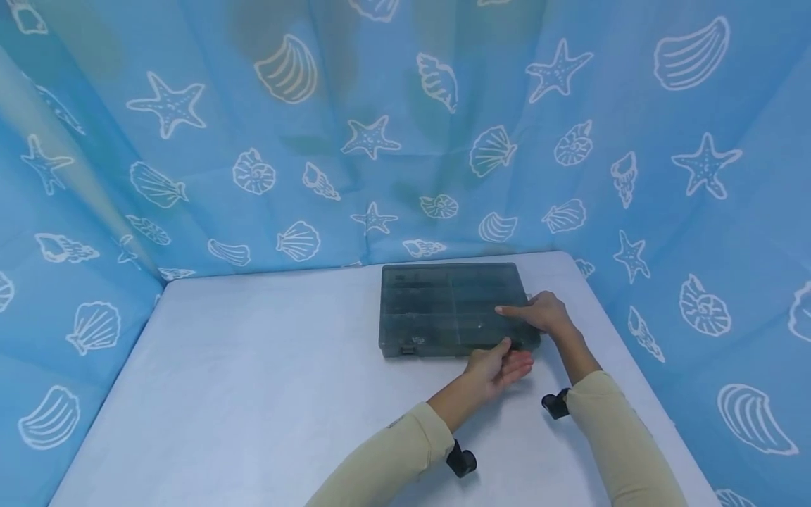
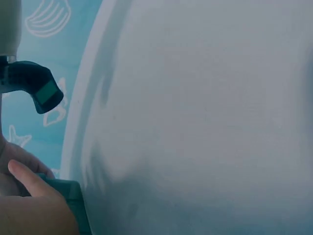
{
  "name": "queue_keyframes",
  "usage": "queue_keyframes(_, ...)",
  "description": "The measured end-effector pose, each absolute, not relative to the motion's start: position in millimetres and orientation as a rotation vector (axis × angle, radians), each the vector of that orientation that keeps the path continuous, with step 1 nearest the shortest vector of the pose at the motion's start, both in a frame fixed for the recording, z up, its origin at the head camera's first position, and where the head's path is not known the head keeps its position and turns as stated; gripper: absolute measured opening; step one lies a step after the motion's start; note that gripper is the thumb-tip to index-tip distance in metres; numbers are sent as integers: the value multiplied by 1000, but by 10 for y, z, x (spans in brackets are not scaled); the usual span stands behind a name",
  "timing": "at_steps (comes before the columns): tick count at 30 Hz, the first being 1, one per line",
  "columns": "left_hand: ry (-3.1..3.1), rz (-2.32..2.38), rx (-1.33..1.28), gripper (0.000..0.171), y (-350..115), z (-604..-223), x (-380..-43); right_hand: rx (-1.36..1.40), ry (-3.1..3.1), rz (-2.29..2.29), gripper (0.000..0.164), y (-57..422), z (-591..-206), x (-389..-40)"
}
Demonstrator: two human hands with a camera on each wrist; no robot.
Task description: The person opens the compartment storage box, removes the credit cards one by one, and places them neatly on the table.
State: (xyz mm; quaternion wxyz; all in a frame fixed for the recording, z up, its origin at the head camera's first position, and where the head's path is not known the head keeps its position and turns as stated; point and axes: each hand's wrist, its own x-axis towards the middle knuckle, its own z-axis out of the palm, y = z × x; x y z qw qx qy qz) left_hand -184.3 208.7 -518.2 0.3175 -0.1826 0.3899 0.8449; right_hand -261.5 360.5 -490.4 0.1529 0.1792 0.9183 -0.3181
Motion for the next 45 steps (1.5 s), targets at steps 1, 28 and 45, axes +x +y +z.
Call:
queue_keyframes(1, 1026, 2228, -491, 30, 2093, -5186, -1849, 512, 2635, -911, 127, 3601, -4897, -2615)
queue_keyframes(28, 925, 2050, -269, 28, 1640, -5158, -1950, 510, 2642, -913, 129, 3590, -4918, -2589)
queue_keyframes(45, 2619, 1411, 264, 36, -223, -4659, -2480, 121, 2956, -764, 77, 3600, -4659, -2073)
